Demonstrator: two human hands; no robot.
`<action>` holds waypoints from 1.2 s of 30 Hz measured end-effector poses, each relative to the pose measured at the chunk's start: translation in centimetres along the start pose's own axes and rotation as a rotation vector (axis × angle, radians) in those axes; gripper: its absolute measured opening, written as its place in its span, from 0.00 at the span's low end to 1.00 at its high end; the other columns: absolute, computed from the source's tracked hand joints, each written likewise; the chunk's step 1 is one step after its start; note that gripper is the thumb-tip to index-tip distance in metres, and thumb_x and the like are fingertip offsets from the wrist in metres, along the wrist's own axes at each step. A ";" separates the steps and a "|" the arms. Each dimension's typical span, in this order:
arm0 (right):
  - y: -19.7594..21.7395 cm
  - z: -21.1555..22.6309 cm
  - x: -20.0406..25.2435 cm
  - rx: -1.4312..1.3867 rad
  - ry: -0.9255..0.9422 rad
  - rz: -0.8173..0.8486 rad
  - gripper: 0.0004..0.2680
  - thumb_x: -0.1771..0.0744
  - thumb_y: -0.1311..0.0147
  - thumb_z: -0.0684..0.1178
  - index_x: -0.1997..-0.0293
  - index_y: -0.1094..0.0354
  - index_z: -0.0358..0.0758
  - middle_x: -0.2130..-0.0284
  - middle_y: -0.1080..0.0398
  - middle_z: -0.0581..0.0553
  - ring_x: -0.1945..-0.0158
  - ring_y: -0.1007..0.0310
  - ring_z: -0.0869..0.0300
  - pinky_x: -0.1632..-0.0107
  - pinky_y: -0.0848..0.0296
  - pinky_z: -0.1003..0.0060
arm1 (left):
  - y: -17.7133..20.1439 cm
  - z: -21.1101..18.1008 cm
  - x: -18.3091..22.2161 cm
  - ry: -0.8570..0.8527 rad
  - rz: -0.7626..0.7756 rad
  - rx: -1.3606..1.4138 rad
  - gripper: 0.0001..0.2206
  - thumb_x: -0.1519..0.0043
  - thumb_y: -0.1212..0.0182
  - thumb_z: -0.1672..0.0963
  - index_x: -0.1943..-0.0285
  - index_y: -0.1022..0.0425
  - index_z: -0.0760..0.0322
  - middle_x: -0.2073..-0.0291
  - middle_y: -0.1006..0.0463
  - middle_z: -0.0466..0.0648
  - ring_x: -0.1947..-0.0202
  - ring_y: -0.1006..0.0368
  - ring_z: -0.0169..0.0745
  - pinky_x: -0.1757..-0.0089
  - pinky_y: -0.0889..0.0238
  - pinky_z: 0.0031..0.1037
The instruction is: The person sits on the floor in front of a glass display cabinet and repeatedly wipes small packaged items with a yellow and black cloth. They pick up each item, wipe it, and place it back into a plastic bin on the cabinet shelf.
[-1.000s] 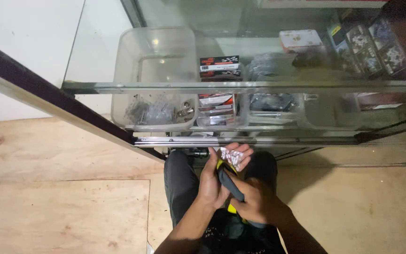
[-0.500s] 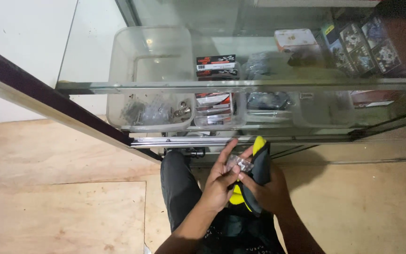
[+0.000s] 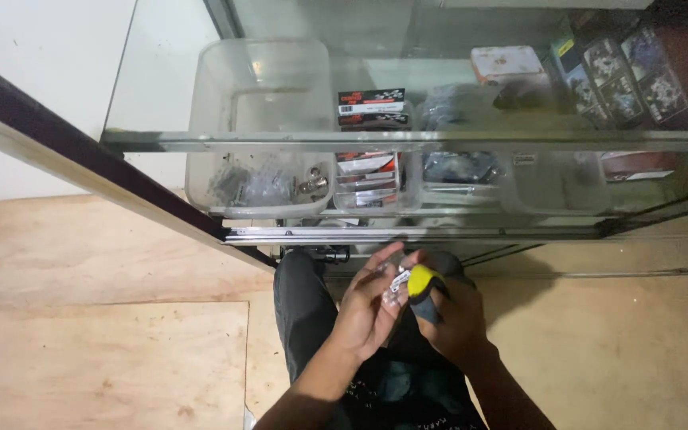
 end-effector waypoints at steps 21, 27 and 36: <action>-1.7 -4.9 3.6 0.038 -0.333 0.186 0.26 0.43 0.39 0.43 0.37 0.38 0.40 0.68 0.20 0.46 0.76 0.21 0.49 0.74 0.26 0.56 | 0.3 -2.1 -0.8 -0.333 -0.027 -0.234 0.20 0.28 0.57 0.56 0.33 0.39 0.80 0.39 0.28 0.67 0.37 0.30 0.56 0.37 0.39 0.40; -3.5 -1.6 1.4 0.111 -0.199 0.281 0.26 0.42 0.41 0.43 0.35 0.34 0.41 0.69 0.23 0.38 0.78 0.26 0.46 0.76 0.30 0.56 | -1.2 -1.4 -0.5 -0.282 -0.005 -0.295 0.21 0.27 0.62 0.56 0.33 0.39 0.81 0.40 0.27 0.67 0.39 0.29 0.56 0.36 0.40 0.40; -2.5 -5.5 3.1 0.194 -0.310 0.327 0.29 0.42 0.37 0.47 0.32 0.40 0.40 0.68 0.22 0.39 0.76 0.24 0.47 0.72 0.29 0.56 | 1.9 -1.3 -0.5 -0.301 -0.058 -0.484 0.21 0.27 0.58 0.56 0.31 0.35 0.78 0.43 0.25 0.59 0.47 0.28 0.43 0.43 0.38 0.30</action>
Point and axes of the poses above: each hand's wrist, its own x-axis away from the middle knuckle, its own y-axis out of the back of the hand, z = x × y, the point moved 9 cm from there along -x, towards the middle knuckle
